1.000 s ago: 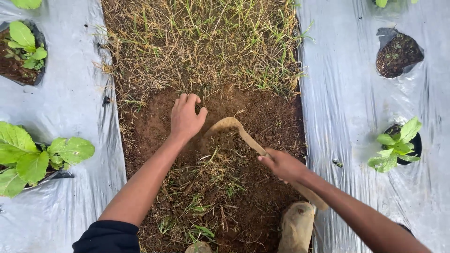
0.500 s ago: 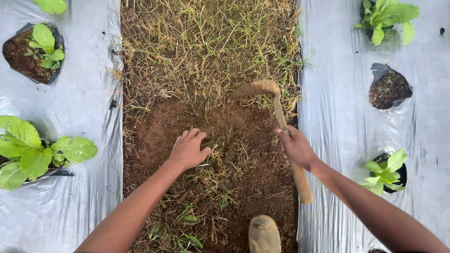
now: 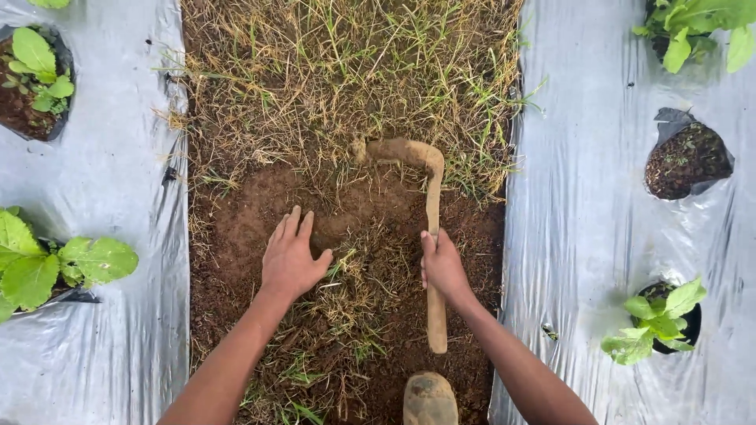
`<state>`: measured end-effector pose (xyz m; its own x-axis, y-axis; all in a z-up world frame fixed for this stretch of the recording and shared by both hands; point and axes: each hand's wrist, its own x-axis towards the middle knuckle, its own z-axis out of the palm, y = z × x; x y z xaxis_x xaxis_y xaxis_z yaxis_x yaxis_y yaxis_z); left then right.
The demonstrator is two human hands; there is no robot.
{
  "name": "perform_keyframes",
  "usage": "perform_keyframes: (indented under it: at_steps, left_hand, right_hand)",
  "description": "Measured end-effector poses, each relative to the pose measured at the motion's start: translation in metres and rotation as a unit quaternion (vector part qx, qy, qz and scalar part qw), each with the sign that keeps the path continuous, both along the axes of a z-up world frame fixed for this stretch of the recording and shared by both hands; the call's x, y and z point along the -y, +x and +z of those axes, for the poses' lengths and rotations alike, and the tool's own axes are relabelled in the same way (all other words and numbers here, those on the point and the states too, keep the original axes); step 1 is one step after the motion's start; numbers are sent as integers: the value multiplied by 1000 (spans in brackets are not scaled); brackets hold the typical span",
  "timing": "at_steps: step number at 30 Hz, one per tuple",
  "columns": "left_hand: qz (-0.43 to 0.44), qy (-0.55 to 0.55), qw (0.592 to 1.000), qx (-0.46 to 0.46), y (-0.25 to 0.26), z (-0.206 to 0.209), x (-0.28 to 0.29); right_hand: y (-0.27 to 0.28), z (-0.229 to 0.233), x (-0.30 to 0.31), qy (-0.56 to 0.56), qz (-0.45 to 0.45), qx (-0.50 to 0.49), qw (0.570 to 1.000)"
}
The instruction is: The person uses a hoe to loosen soil and remove weeds from a garden bed covered with plastic mulch. They repeatedly strike the ground with the tool and pull out the uprooted grass by hand.
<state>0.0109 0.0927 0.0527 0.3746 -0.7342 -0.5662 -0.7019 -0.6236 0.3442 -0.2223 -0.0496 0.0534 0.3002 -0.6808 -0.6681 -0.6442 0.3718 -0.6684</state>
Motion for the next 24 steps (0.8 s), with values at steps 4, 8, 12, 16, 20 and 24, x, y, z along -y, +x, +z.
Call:
perform_keyframes:
  at_steps: [4, 8, 12, 16, 20, 24]
  left_hand:
    - [14, -10, 999, -31, 11, 0, 0]
    - [31, -2, 999, -41, 8, 9, -3]
    - [59, -27, 997, -36, 0, 6, -5]
    - [75, -22, 997, -28, -5, -7, -6]
    - [83, -16, 996, -26, -5, -5, -6]
    - [96, -24, 994, -36, -5, -3, -7]
  right_hand:
    - [-11, 10, -3, 3, 2, 18, 1000]
    - [-2, -12, 26, -65, 17, 13, 998]
    - [9, -4, 19, -38, 38, 3, 999]
    - [-10, -10, 0, -16, 28, -5, 999]
    - [9, -18, 17, -27, 23, 28, 999]
    - [32, -7, 9, 5, 31, 38, 999]
